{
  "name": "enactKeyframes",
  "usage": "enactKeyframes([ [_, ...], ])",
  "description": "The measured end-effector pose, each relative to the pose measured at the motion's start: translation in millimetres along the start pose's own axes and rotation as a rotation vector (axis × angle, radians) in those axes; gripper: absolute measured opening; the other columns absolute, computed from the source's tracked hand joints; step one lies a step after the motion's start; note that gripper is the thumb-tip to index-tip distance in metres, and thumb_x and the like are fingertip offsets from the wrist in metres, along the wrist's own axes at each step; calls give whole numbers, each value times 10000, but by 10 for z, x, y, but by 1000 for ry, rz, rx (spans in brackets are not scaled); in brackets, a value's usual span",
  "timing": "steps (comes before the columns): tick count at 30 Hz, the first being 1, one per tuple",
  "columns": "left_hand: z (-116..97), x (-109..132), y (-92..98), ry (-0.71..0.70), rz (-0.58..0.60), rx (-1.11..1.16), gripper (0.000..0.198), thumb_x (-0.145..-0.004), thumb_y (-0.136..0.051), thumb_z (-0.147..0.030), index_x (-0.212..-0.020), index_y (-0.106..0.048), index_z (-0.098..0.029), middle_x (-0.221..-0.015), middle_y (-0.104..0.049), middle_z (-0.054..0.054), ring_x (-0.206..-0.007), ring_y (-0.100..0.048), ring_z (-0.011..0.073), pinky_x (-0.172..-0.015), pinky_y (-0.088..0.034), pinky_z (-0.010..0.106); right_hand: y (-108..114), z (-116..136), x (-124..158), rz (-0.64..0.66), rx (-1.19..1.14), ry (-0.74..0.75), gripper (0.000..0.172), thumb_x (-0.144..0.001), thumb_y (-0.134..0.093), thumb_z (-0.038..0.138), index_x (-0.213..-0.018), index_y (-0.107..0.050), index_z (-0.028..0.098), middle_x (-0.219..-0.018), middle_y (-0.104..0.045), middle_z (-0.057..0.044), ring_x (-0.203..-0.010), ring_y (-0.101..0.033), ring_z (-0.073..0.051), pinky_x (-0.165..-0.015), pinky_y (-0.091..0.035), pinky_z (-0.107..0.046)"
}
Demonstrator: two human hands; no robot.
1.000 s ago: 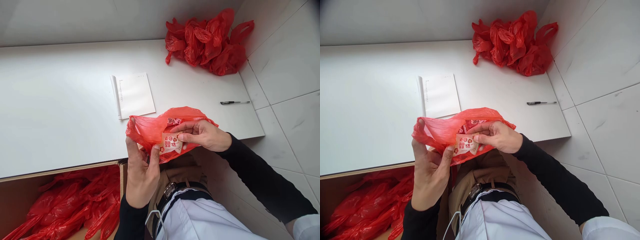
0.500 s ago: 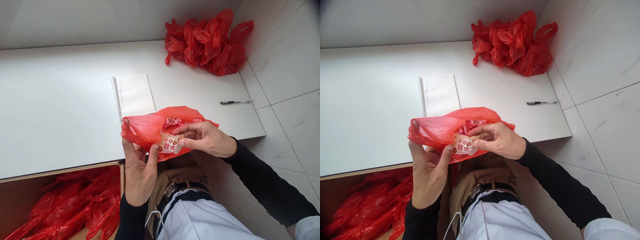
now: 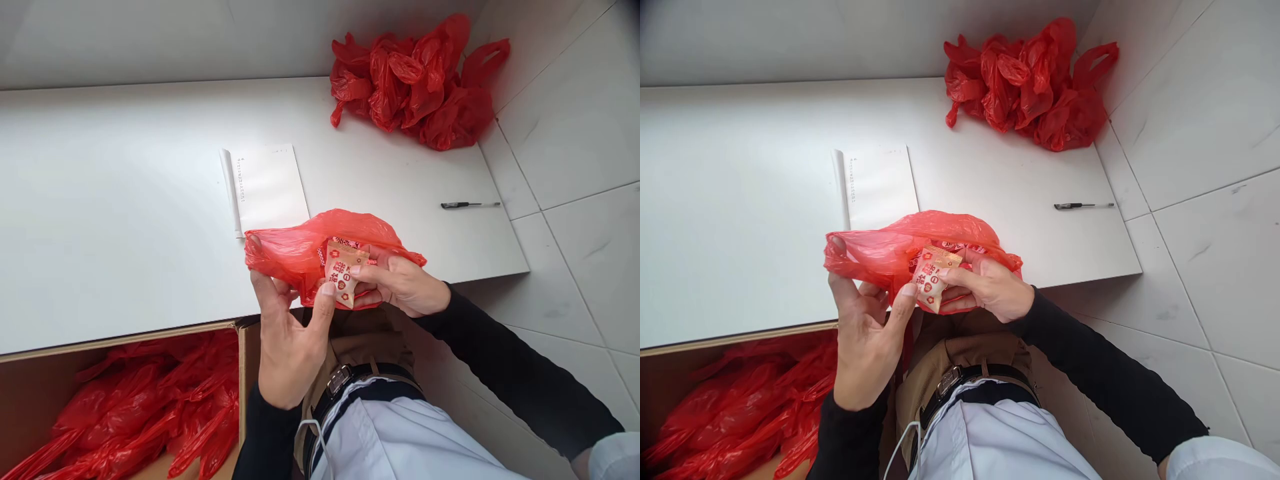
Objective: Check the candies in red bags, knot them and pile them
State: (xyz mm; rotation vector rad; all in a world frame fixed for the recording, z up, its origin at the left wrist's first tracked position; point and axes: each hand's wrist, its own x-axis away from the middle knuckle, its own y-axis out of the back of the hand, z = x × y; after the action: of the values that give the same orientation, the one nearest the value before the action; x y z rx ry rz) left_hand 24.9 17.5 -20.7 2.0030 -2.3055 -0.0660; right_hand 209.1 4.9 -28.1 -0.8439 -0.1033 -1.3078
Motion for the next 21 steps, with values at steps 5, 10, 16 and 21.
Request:
enactKeyframes([
  [5, 30, -52, -34, 29, 16, 143, 747, -871, -748, -288, -1480, -314, -303, -1250, -667, 118, -1104, -698, 270, -1001, -561, 489, -92, -10, 52, 14, -117, -53, 382, -869, -726, 405, -1162, -623, 182, -990, -776, -79, -890, -756, -198, -900, -611, -385],
  [10, 14, -80, -37, 6, 47, 180, 730, -889, -728, -262, -1485, -310, -327, -1189, -691, 88, -1086, -708, 243, -933, -603, 413, -69, -16, 73, 13, -125, -71, 381, -910, -612, 530, -941, -679, 156, -967, -777, -125, -896, -755, -241, -836, -624, -406],
  [16, 13, -72, -32, -16, 83, 208, 780, -887, -722, -202, -1510, -285, -370, -1146, -699, 63, -1054, -714, 224, -904, -609, 385, -28, -9, 60, 22, -83, -84, 520, -890, -546, 647, -818, -686, 151, -926, -773, -139, -862, -750, -254, -768, -625, -378],
  [21, 31, -73, -4, 3, 18, 219, 799, -878, -738, -233, -1525, -286, -356, -1225, -688, 79, -1049, -708, 222, -939, -598, 401, -3, -75, 91, -156, 3, 113, 346, -884, -657, 489, -801, -709, 157, -814, -755, -84, -813, -744, -238, -770, -626, -380],
])
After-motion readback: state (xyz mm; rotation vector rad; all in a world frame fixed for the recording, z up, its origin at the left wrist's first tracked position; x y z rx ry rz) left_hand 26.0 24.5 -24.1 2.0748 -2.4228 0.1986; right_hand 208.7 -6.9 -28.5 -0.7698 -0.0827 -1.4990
